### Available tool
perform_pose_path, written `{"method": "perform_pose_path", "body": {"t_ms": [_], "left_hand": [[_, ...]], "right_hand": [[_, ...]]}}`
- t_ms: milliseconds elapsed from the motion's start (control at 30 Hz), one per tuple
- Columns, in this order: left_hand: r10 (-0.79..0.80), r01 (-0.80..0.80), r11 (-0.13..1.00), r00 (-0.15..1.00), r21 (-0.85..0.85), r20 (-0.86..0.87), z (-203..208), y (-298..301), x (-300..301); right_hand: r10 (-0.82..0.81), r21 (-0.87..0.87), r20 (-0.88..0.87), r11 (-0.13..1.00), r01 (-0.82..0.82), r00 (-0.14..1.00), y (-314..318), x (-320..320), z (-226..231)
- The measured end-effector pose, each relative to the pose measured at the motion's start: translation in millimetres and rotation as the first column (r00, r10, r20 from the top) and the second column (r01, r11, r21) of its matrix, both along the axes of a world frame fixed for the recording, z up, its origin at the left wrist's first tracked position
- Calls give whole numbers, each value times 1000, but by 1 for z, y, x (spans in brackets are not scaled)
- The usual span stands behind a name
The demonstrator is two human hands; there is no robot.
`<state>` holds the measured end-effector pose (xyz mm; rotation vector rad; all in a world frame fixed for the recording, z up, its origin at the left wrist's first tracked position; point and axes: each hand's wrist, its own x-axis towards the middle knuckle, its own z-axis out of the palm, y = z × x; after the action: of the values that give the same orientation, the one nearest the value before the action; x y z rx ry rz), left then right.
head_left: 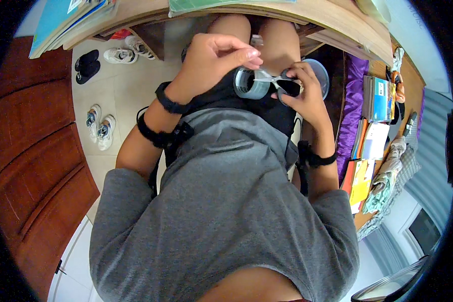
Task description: The person picks up a roll of tape, cuts off a small piece using scissors, and applies it to the torn spine and pages of a notebook.
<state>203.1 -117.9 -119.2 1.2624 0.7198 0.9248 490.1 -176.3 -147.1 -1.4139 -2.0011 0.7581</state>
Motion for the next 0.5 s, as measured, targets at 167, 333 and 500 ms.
{"method": "perform_pose_path", "body": {"t_ms": [167,333,500], "left_hand": [[235,62,808,878,585,-417,91,-35,-1],[332,164,651,817,741,-472,164,-67,-4],[566,-229,643,785,731,-252,183,-91,4]], "right_hand": [[-213,129,-127,965,229,969,-14,28,28],[-545,297,-77,787,541,835,33,57,83],[-580,309,503,813,493,641,121,59,128]]}}
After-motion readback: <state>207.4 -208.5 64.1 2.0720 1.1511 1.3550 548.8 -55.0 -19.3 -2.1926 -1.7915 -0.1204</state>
